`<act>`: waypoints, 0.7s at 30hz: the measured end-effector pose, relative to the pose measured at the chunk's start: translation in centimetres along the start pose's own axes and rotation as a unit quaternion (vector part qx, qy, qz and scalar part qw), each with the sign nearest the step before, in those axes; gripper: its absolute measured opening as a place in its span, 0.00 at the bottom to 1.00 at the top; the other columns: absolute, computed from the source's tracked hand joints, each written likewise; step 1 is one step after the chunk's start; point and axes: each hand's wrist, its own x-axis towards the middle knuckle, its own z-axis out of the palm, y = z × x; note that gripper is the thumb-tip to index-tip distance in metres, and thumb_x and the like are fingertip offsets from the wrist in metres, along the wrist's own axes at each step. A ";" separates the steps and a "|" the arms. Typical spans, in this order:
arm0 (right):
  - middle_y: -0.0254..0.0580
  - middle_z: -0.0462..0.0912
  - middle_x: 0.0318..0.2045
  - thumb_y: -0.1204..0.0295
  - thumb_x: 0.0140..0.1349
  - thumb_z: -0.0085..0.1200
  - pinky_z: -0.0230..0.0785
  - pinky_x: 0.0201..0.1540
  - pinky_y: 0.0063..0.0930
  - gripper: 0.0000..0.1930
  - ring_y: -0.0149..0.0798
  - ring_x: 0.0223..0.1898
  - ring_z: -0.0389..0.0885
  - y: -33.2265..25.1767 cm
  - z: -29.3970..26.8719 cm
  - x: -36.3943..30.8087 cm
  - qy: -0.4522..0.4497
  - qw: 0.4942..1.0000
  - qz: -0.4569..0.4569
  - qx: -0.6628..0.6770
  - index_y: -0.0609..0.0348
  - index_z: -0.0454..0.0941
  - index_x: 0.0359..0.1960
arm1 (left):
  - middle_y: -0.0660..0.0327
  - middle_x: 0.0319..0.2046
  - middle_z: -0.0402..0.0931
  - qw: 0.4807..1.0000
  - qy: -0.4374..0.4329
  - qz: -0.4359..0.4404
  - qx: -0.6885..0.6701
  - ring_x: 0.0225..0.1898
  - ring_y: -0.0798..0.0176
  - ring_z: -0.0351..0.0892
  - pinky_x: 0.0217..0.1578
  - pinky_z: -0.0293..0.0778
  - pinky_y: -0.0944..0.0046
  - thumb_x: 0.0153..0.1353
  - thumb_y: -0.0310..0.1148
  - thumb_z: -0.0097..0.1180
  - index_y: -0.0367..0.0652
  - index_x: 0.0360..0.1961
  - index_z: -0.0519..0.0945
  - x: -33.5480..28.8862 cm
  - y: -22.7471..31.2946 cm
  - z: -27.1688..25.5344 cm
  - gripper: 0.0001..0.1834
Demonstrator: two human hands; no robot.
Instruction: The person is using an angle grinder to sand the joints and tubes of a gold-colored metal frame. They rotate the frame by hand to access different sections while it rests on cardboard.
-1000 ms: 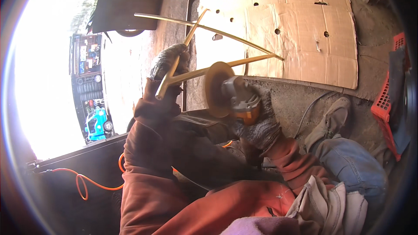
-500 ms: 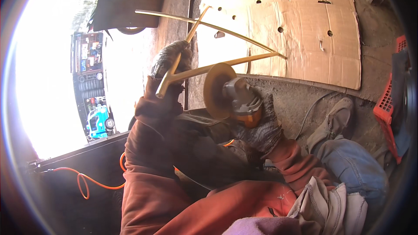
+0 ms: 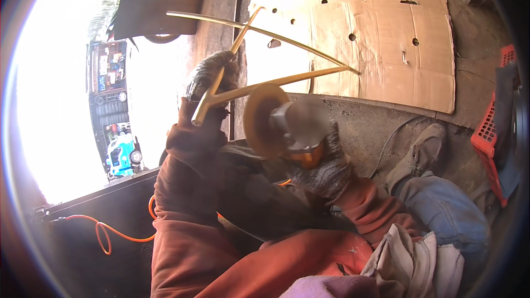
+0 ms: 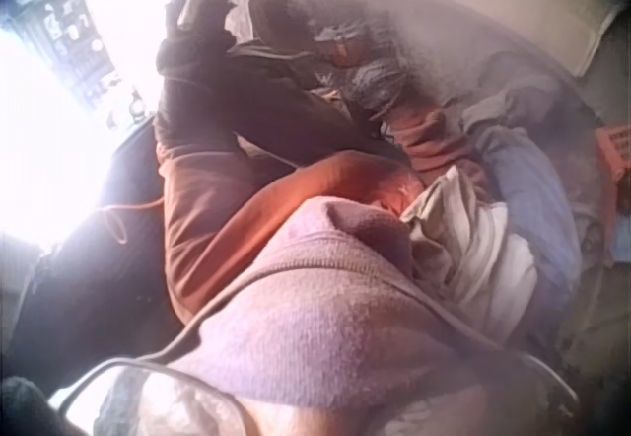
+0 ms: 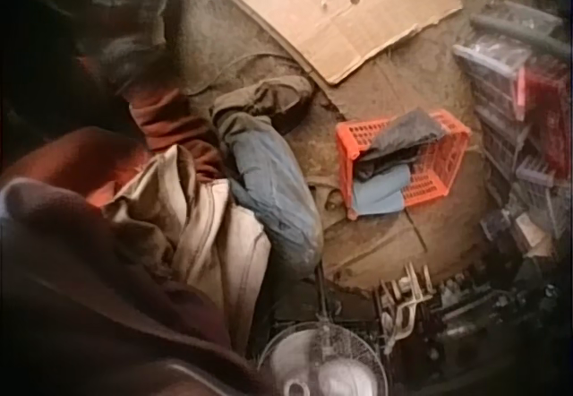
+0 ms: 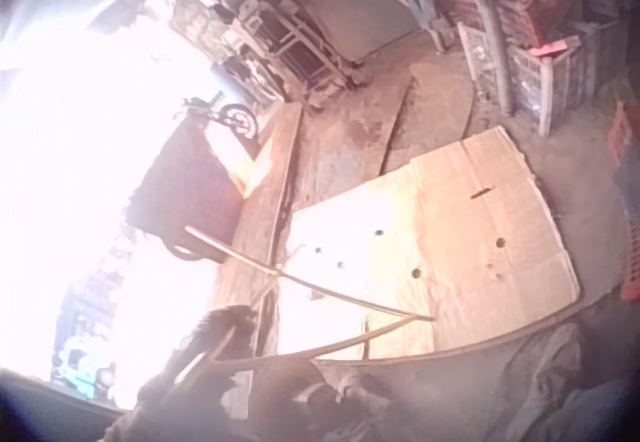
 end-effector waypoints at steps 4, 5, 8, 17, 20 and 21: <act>0.44 0.70 0.60 0.69 0.53 0.70 0.59 0.69 0.41 0.48 0.41 0.62 0.70 -3.7 -1.0 1.2 -0.001 0.994 -0.050 -0.098 0.58 0.47 0.70 | 0.62 0.43 0.72 0.998 -0.030 0.019 -0.058 0.35 0.76 0.71 0.34 0.71 0.77 0.71 0.31 0.49 0.34 0.63 0.68 -0.9 -0.8 -2.3 0.22; 0.44 0.70 0.60 0.68 0.54 0.70 0.59 0.69 0.41 0.48 0.42 0.61 0.71 -2.2 -1.0 0.8 -0.013 0.998 -0.032 -0.055 0.57 0.47 0.70 | 0.62 0.43 0.72 0.997 -0.031 0.029 -0.068 0.35 0.76 0.71 0.33 0.71 0.77 0.71 0.31 0.48 0.34 0.63 0.68 -1.2 -0.8 -2.0 0.22; 0.44 0.71 0.59 0.68 0.54 0.70 0.60 0.69 0.40 0.46 0.41 0.60 0.72 0.9 -2.1 0.4 0.017 0.998 0.053 -0.027 0.56 0.49 0.69 | 0.65 0.36 0.72 0.999 0.022 0.015 -0.020 0.29 0.78 0.69 0.28 0.68 0.78 0.70 0.32 0.52 0.31 0.57 0.71 -1.1 0.4 0.1 0.19; 0.45 0.73 0.54 0.74 0.48 0.72 0.76 0.52 0.32 0.43 0.38 0.53 0.76 9.3 -6.7 2.7 0.197 0.920 0.194 0.276 0.55 0.55 0.62 | 0.76 0.20 0.64 0.975 0.068 -0.151 -0.145 0.16 0.80 0.57 0.19 0.58 0.77 0.65 0.34 0.59 0.37 0.43 0.75 1.9 1.2 0.1 0.12; 0.44 0.74 0.52 0.76 0.45 0.74 0.77 0.51 0.33 0.42 0.36 0.49 0.78 10.4 -7.4 2.2 0.237 0.954 0.159 0.094 0.55 0.56 0.60 | 0.75 0.20 0.64 0.973 0.071 -0.168 -0.144 0.17 0.80 0.58 0.20 0.59 0.76 0.65 0.34 0.59 0.36 0.44 0.75 2.4 1.8 0.3 0.13; 0.44 0.74 0.51 0.76 0.46 0.73 0.77 0.50 0.33 0.42 0.36 0.49 0.78 10.8 -8.0 2.1 0.249 0.946 0.172 0.119 0.55 0.56 0.59 | 0.75 0.20 0.64 0.975 0.100 -0.152 -0.127 0.17 0.80 0.59 0.20 0.59 0.76 0.65 0.34 0.59 0.35 0.45 0.75 2.3 1.7 0.8 0.14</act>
